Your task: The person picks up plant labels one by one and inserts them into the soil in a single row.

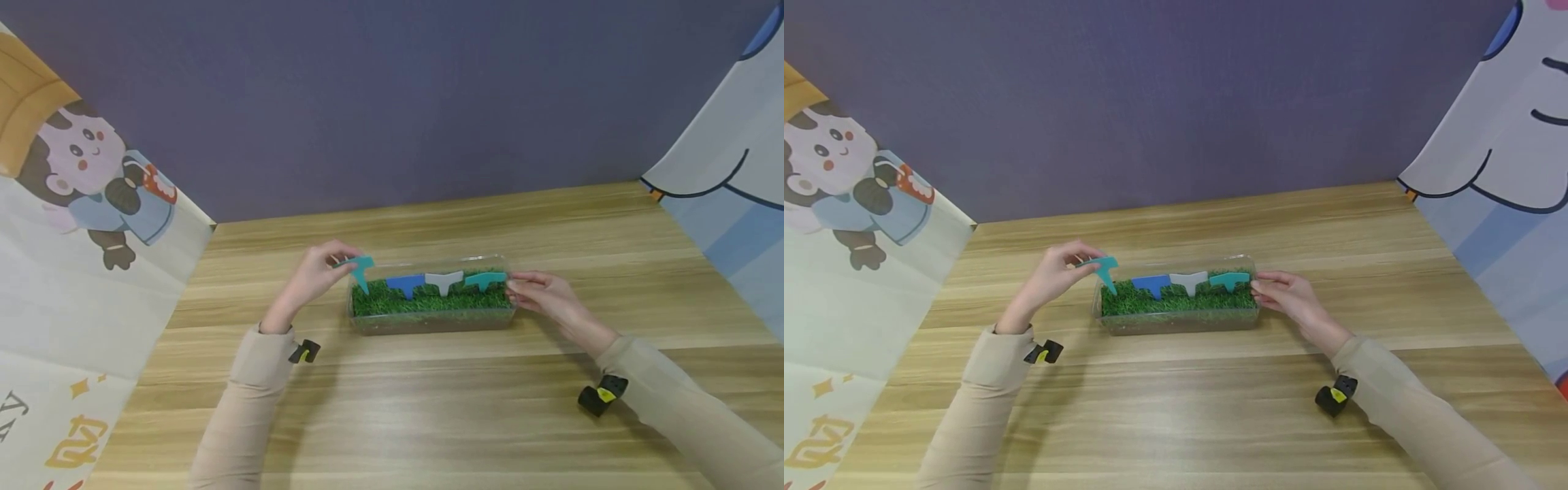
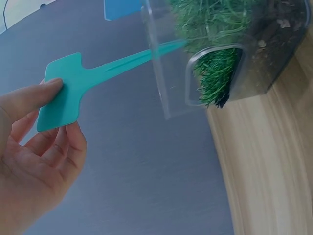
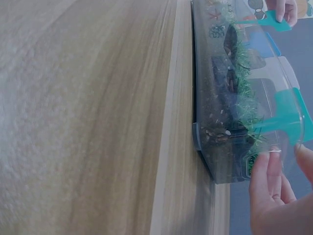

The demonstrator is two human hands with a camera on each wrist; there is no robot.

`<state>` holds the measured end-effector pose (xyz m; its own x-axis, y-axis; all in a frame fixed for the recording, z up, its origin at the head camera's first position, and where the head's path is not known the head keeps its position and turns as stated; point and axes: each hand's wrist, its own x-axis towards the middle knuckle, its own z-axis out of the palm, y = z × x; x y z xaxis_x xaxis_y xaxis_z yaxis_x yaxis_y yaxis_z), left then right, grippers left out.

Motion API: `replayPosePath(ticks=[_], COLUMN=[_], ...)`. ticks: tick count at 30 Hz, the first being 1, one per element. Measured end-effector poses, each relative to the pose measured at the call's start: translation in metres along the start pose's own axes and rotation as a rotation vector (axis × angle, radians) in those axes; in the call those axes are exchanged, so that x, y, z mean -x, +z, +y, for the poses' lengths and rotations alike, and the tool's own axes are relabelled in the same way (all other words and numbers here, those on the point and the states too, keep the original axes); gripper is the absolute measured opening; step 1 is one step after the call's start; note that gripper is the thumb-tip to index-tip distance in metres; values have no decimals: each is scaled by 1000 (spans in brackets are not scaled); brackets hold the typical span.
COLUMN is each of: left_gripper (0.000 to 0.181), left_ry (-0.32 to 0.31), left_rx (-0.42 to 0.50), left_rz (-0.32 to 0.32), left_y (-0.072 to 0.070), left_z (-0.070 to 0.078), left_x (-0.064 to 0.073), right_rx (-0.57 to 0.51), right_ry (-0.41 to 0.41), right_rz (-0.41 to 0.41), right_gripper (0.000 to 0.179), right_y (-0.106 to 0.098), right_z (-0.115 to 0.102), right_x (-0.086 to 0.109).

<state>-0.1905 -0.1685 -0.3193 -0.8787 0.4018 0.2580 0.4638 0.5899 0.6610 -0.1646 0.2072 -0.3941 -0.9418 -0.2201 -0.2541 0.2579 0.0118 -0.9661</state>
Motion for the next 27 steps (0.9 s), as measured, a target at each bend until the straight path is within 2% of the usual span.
replayPosePath(ticks=[12,20,27], left_gripper=[16,15,14], left_ry=[21,14,-16], left_rx=[-5,-18,-16], left_rz=[-30,-56,-69], left_y=[8,13,16], left_z=[-3,-9,-11], left_x=[2,4,7], right_rx=[6,-13,-14], right_ry=[12,1,8], right_rz=[-7,-5,-2], right_gripper=[62,57,57], right_y=[1,1,1], right_z=[-1,0,0], right_x=[1,0,0])
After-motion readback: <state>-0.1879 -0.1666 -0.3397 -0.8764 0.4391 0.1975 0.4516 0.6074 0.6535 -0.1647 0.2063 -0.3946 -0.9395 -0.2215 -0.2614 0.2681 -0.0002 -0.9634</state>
